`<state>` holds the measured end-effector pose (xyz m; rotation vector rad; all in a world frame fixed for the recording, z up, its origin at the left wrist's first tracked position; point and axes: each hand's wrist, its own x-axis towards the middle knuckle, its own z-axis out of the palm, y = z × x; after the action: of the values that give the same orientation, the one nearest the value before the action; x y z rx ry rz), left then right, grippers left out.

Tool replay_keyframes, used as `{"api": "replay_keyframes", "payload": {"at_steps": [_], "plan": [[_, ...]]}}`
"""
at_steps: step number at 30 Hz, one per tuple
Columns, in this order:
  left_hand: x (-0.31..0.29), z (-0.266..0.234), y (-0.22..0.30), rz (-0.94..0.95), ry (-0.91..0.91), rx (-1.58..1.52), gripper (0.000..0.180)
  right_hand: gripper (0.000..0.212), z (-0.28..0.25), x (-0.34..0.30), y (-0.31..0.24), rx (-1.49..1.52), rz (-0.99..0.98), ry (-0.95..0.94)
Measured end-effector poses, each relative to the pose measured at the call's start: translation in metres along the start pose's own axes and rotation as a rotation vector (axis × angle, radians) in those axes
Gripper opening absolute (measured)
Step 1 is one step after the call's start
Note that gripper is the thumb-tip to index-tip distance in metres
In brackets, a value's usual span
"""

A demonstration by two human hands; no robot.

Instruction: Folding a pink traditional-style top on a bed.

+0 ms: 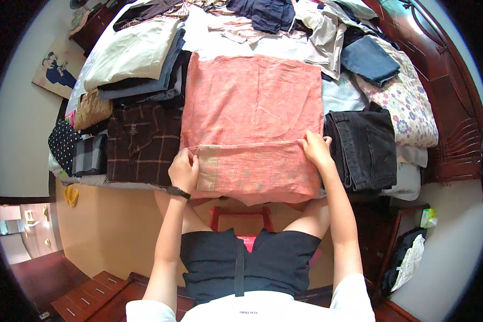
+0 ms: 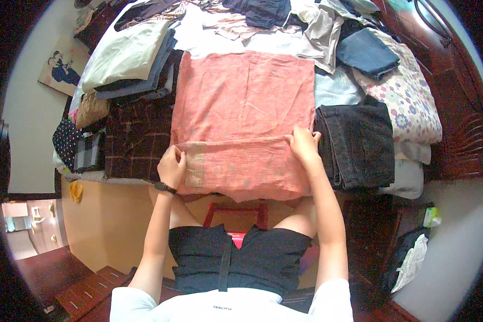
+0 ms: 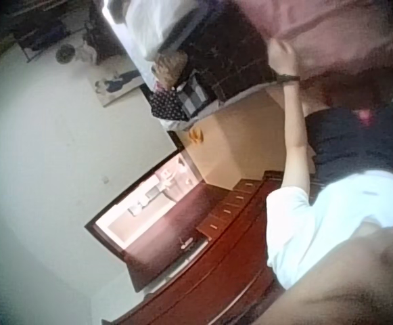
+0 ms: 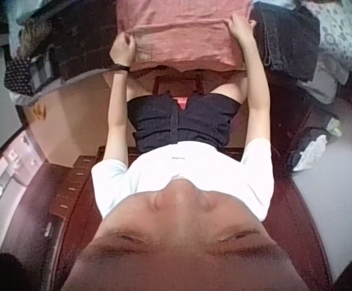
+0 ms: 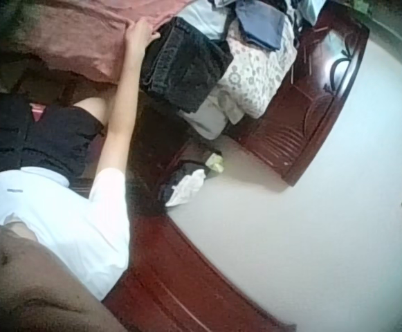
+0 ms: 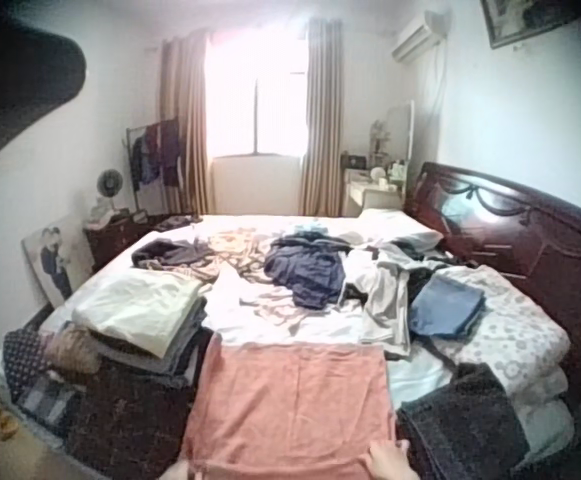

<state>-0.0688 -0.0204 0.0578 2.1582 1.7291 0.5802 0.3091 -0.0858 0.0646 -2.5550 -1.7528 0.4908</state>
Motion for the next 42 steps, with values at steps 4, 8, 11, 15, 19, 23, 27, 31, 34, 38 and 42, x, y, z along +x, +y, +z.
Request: {"api": "replay_keyframes", "payload": {"at_steps": [4,8,11,15,19,23,27,31,34,38,42], "plan": [[-0.003,0.004,-0.010,0.259,0.059,0.087,0.015,0.036,0.018,-0.017,-0.012,-0.266,-0.142,0.253],[-0.035,-0.016,-0.030,0.676,0.023,0.198,0.048,0.061,0.016,-0.085,-0.007,-0.236,-0.302,0.421],[-0.058,-0.031,-0.053,0.887,-0.440,0.373,0.070,0.069,0.026,-0.152,-0.001,-0.049,-0.417,0.158],[-0.057,-0.019,-0.070,0.873,-0.331,0.516,0.065,0.069,0.061,-0.168,0.023,-0.241,-0.546,0.155],[-0.044,-0.007,-0.071,0.927,-0.286,0.508,0.055,0.051,0.081,-0.145,0.047,-0.308,-0.602,0.359],[-0.041,-0.020,-0.066,0.924,-0.376,0.346,0.051,0.037,0.073,-0.136,0.049,-0.138,-0.650,0.453],[-0.040,-0.028,-0.058,0.865,-0.417,0.200,0.043,0.025,0.061,-0.131,0.039,-0.017,-0.668,0.524],[-0.036,-0.026,-0.054,0.647,-0.491,-0.173,0.027,0.022,0.049,-0.122,0.039,0.171,-0.629,0.420],[-0.037,-0.034,-0.055,0.484,-0.582,-0.412,0.026,0.023,0.039,-0.123,0.043,0.258,-0.639,0.436],[-0.041,-0.057,-0.056,0.442,-0.692,-0.456,0.028,0.023,0.027,-0.141,0.046,0.363,-0.616,0.375],[-0.052,-0.078,-0.055,0.453,-0.827,-0.484,0.030,0.023,0.021,-0.168,0.047,0.528,-0.506,0.210]]}}
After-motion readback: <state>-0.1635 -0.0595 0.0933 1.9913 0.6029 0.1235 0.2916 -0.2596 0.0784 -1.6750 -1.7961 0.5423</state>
